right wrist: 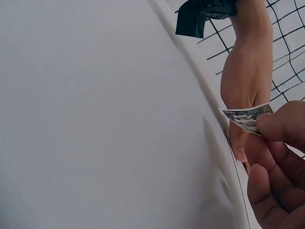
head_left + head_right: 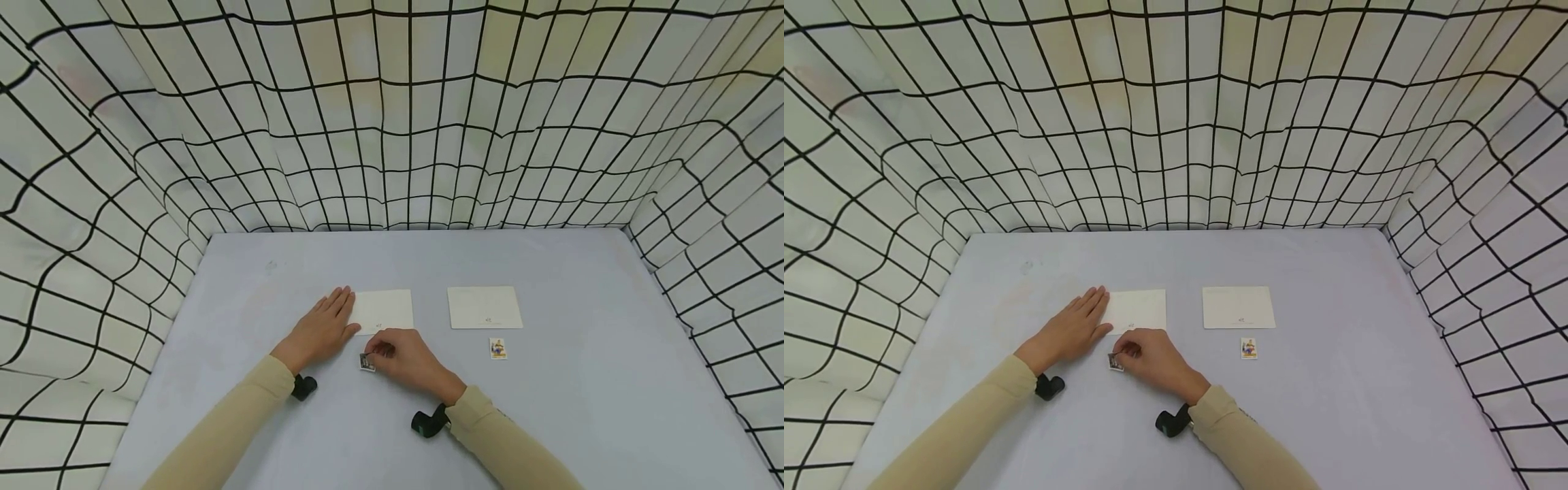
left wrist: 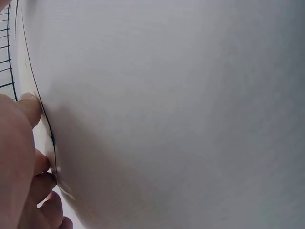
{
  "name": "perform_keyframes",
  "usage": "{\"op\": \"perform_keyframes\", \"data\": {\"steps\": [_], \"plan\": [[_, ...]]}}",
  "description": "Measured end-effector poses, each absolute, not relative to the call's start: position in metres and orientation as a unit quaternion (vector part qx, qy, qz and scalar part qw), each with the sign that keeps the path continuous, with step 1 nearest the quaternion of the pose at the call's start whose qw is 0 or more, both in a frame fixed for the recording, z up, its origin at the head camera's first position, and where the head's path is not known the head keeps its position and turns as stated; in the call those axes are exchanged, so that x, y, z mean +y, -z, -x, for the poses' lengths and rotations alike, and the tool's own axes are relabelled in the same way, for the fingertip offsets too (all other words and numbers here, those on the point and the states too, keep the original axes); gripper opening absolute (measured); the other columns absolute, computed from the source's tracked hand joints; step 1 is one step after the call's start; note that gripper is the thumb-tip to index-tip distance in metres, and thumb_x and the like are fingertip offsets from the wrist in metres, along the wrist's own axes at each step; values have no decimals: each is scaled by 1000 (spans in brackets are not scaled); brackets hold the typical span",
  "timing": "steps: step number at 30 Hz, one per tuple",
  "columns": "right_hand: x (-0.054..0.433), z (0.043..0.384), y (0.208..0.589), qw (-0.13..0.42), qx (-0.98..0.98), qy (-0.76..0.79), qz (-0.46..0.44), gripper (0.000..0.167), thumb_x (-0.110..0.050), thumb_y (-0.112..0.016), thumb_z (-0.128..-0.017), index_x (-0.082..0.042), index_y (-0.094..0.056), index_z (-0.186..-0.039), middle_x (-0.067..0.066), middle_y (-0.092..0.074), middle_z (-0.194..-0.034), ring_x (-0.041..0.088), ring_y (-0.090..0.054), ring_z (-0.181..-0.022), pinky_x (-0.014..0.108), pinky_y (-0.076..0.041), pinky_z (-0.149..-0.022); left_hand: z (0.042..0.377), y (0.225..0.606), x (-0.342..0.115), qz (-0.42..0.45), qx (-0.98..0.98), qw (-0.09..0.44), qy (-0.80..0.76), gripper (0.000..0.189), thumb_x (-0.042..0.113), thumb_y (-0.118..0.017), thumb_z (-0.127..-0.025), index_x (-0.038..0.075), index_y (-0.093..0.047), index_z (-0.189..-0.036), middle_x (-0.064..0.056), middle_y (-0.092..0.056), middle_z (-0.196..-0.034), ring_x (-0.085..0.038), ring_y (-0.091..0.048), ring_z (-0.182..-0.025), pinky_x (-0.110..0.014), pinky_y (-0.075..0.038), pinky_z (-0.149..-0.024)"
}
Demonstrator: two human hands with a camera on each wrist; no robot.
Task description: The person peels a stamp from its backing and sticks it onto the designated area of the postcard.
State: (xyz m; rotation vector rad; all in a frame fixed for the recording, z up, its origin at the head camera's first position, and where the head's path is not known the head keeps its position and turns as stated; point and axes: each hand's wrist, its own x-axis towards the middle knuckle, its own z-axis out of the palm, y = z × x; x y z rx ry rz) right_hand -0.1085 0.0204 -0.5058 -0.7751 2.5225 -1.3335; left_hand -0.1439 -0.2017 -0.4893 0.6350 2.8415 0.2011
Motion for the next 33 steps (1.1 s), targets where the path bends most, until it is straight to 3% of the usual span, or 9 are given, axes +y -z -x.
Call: {"op": "perform_keyframes", "data": {"steps": [20,25,33], "plan": [[39,119,504,87,845,477,225,6,-13,-75,-93,-16,-77,-99,-3,-78,-95,4,-69,-83,19,-56,-76,141,483,-194,-235,965,74,-89,73,40,-48,-109,-6,-23,-161,-23,-26,-170,-41,-21,-161,-55,-26,-130],[45,120,503,91,845,481,216,7,-14,-75,-94,-17,-77,-100,-2,-79,-97,5,-71,-85,19,-57,-78,138,485,-192,-257,960,24,-107,71,39,-55,-107,-5,-34,-158,-22,-37,-166,-38,-32,-158,-52,-32,-128],[58,124,501,86,846,487,198,7,-13,-76,-93,-17,-77,-99,-1,-78,-95,4,-69,-82,18,-57,-75,127,482,-181,-251,948,-50,-189,55,30,-66,-102,2,-54,-148,-18,-59,-150,-35,-57,-140,-51,-49,-114]]}}
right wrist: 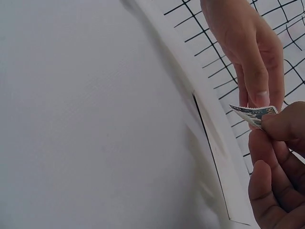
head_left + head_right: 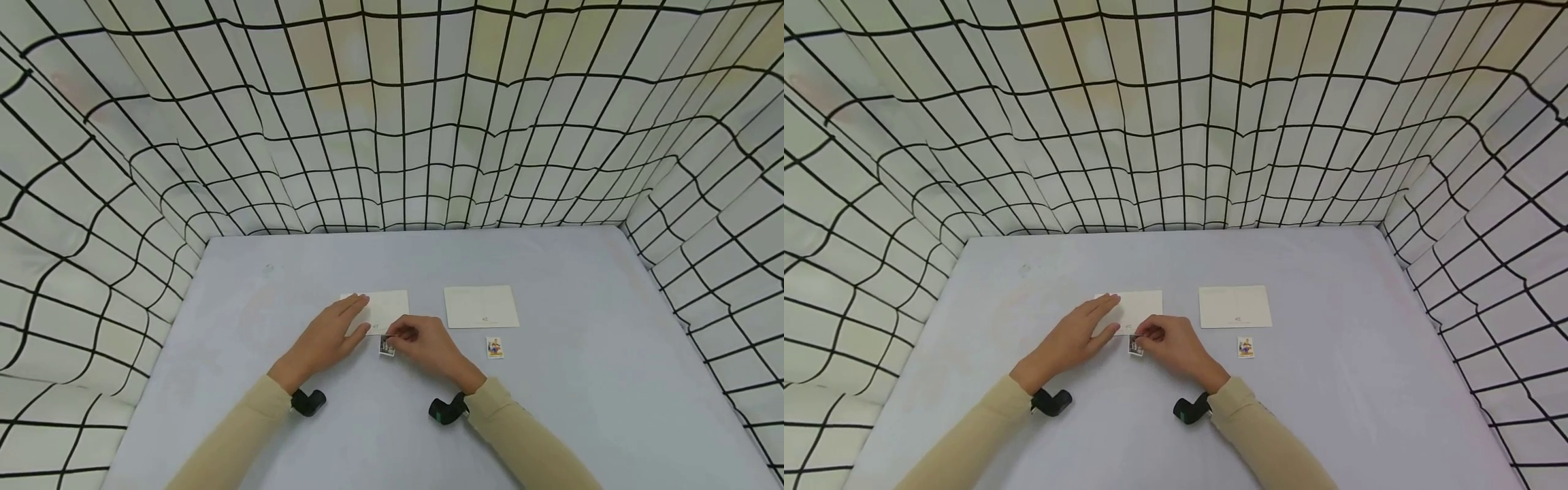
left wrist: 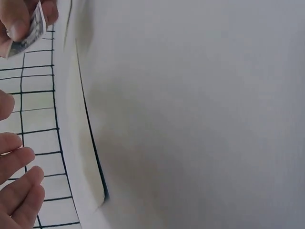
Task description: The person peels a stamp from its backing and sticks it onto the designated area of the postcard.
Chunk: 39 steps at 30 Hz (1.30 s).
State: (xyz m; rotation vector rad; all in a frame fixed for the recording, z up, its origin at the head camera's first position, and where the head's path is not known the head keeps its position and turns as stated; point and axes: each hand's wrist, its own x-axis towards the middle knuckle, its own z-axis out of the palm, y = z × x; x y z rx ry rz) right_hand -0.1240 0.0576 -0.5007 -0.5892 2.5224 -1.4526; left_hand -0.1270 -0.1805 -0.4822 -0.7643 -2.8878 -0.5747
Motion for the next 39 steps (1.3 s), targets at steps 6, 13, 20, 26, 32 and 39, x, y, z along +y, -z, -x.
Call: {"op": "perform_keyframes", "data": {"steps": [6,13,20,26,32,39], "plan": [[66,126,501,97,838,503,191,7,-14,-75,-94,-14,-77,-101,1,-78,-96,5,-70,-82,19,-57,-73,113,482,-170,217,-928,52,300,42,23,-69,-100,6,-64,-139,-12,-70,-136,-31,-68,-125,-47,-57,-103],[76,125,500,107,833,514,175,8,-17,-76,-94,-15,-77,-101,1,-78,-95,7,-71,-83,19,-56,-73,99,488,-159,154,-891,-9,426,39,22,-70,-99,7,-66,-135,-8,-76,-126,-25,-75,-110,-44,-60,-95],[82,123,499,130,817,538,161,11,-20,-77,-94,-14,-78,-102,3,-79,-97,7,-73,-84,20,-56,-74,91,497,-149,64,-855,-80,508,35,29,-73,-98,13,-71,-130,-6,-78,-121,-21,-76,-111,-26,-60,-94],[86,122,500,145,812,540,166,12,-22,-75,-95,-13,-78,-104,4,-80,-99,8,-74,-87,19,-57,-77,89,503,-141,48,-819,-110,562,30,26,-74,-97,10,-75,-122,-11,-79,-115,-9,-75,-102,-17,-57,-88],[87,120,499,151,814,536,168,12,-21,-74,-96,-14,-79,-104,4,-80,-99,6,-73,-85,20,-55,-76,87,508,-133,38,-805,-122,580,25,19,-73,-97,1,-75,-114,-17,-79,-107,-1,-73,-91,-15,-56,-79],[91,116,495,142,814,534,179,15,-20,-73,-97,-13,-79,-109,6,-81,-104,7,-74,-89,19,-56,-77,87,511,-127,-1,-788,-131,601,22,15,-71,-97,-2,-75,-110,-19,-79,-103,-6,-73,-85,-16,-57,-74]]}}
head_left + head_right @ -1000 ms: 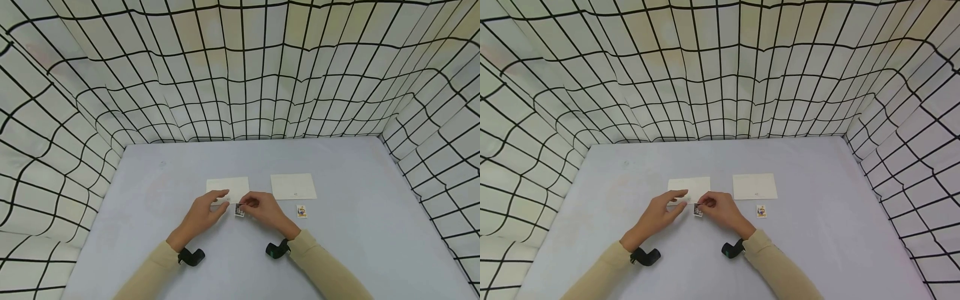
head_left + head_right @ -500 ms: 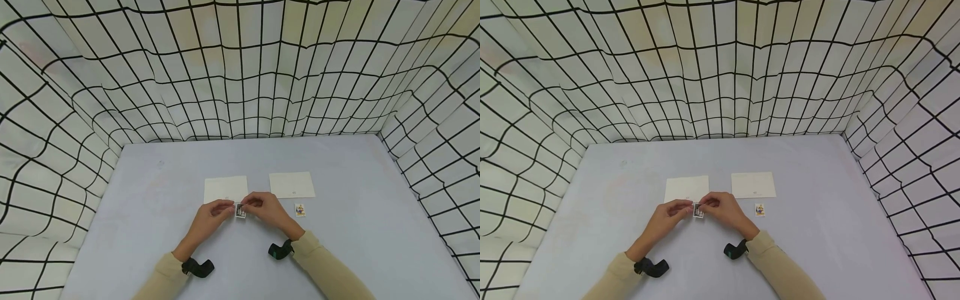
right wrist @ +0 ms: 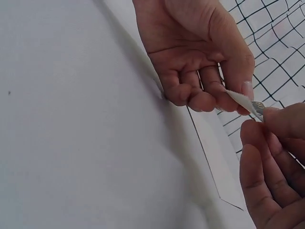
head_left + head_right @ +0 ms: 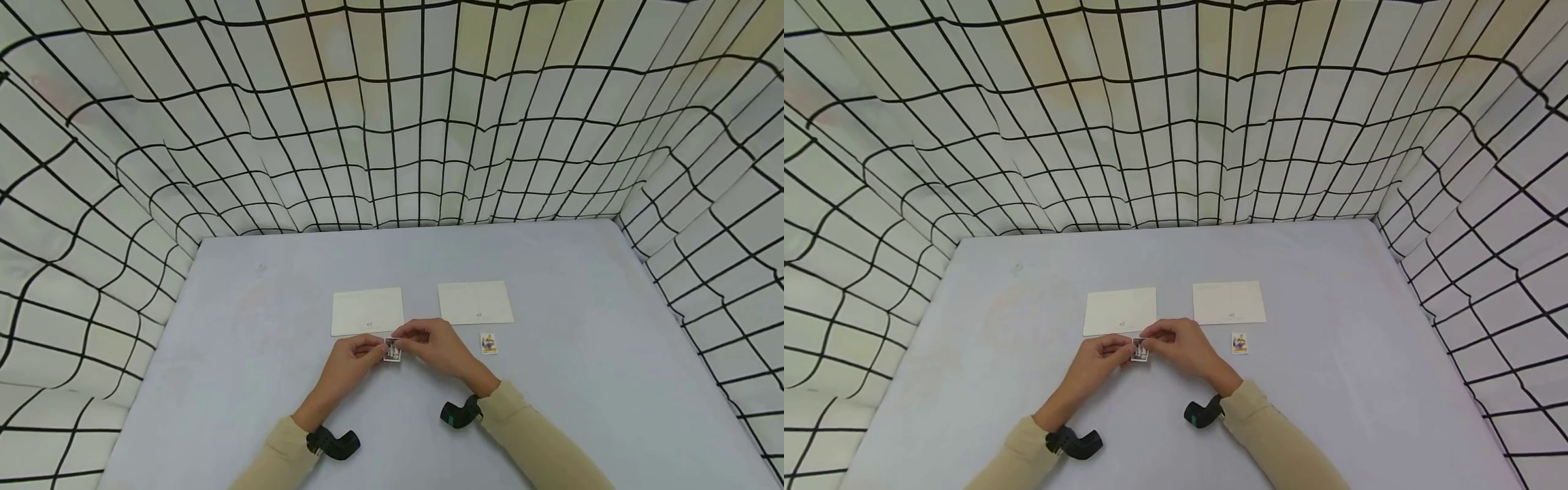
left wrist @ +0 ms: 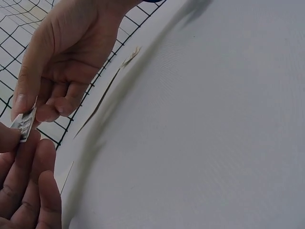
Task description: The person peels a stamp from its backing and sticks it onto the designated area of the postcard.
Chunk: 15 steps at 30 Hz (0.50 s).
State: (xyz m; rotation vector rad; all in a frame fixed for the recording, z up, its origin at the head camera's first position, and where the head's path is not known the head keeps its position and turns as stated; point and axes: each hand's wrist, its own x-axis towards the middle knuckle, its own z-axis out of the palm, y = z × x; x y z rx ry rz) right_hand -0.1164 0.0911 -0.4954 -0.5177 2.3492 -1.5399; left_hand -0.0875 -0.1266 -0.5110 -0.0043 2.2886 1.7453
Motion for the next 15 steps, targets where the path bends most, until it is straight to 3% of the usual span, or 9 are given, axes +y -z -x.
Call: {"op": "perform_keyframes", "data": {"steps": [7,15], "plan": [[99,113,487,86,821,534,184,15,-18,-75,-95,-12,-78,-109,3,-80,-102,12,-75,-90,21,-58,-79,89,509,-124,26,789,123,-601,18,12,-71,-97,-2,-76,-107,-15,-79,-98,-8,-72,-79,-18,-57,-70],[101,108,481,-34,828,476,296,17,-9,-78,-91,-13,-77,-108,-1,-79,-102,9,-72,-88,32,-62,-79,91,503,-124,25,774,142,-616,21,16,-69,-99,-1,-75,-110,-14,-80,-98,-12,-74,-79,-20,-57,-72]]}}
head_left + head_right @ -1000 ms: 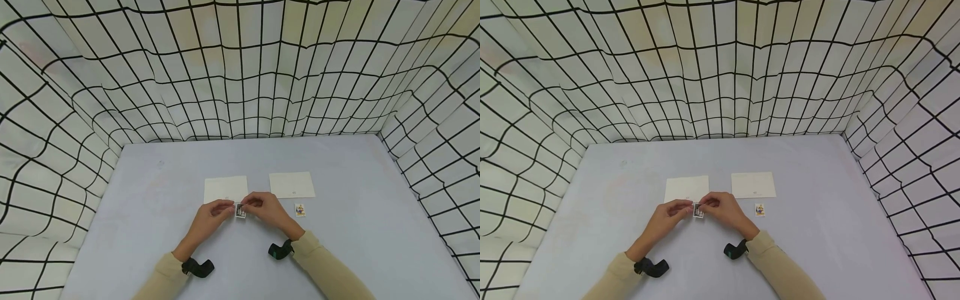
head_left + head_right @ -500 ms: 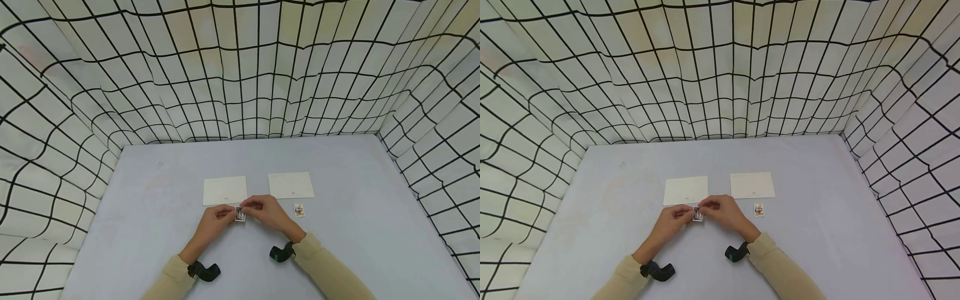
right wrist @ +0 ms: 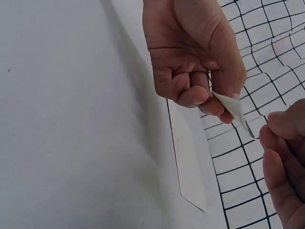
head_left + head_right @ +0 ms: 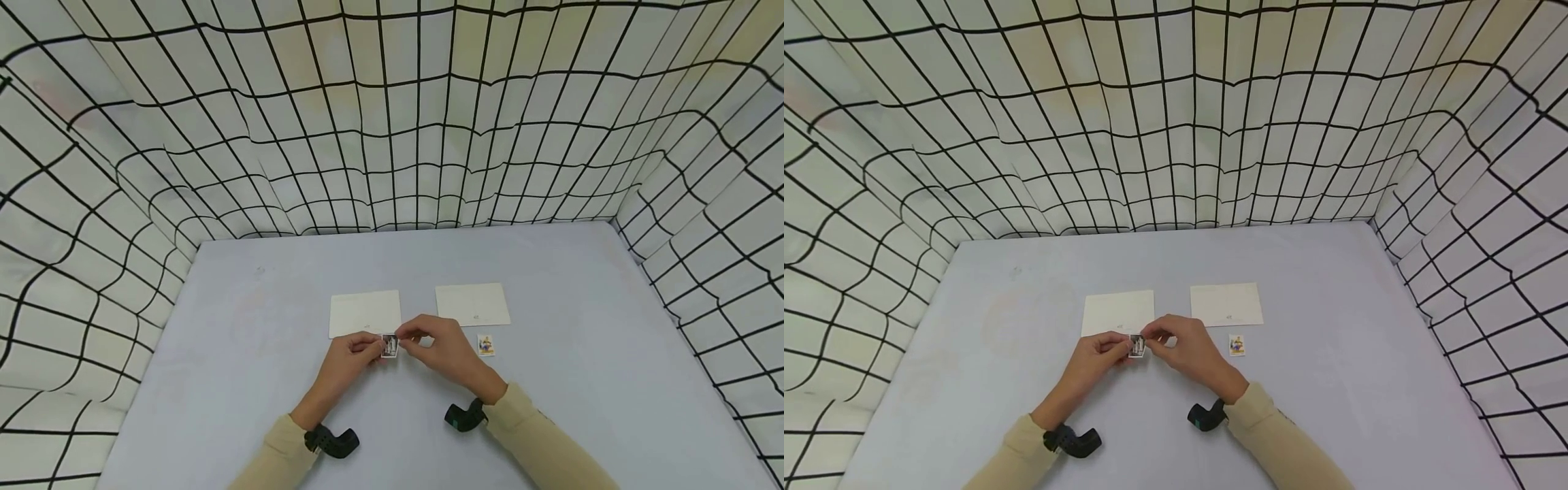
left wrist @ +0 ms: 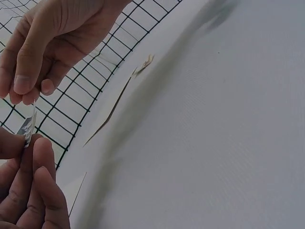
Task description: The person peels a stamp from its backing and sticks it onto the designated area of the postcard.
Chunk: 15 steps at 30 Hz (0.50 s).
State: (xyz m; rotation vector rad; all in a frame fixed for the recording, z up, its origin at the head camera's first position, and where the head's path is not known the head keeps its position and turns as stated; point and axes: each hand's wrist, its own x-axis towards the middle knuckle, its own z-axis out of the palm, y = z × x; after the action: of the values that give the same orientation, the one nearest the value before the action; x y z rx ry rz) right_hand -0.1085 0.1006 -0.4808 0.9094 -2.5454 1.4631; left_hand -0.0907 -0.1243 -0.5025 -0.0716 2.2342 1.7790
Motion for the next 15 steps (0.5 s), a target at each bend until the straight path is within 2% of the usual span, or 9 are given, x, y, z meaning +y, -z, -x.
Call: {"op": "perform_keyframes", "data": {"steps": [4,9,15], "plan": [[100,108,480,80,-826,-430,-356,19,-2,-78,-89,-11,-77,-106,-1,-79,-100,10,-73,-87,27,-62,-78,90,500,-127,17,758,166,-630,27,20,-69,-99,-3,-73,-113,-12,-80,-95,-12,-71,-80,-22,-57,-74],[100,107,482,115,-820,-388,-404,24,4,-76,-88,-9,-76,-107,2,-79,-102,11,-75,-91,19,-60,-81,88,500,-128,24,730,195,-655,31,21,-68,-100,-6,-70,-115,-1,-78,-90,-10,-69,-81,-21,-58,-76],[102,108,483,157,-815,-358,-427,30,3,-82,-84,-12,-76,-109,0,-79,-104,10,-75,-94,15,-58,-79,88,499,-128,23,706,206,-677,34,20,-67,-101,-10,-68,-117,8,-75,-87,-7,-68,-81,-20,-57,-76]]}}
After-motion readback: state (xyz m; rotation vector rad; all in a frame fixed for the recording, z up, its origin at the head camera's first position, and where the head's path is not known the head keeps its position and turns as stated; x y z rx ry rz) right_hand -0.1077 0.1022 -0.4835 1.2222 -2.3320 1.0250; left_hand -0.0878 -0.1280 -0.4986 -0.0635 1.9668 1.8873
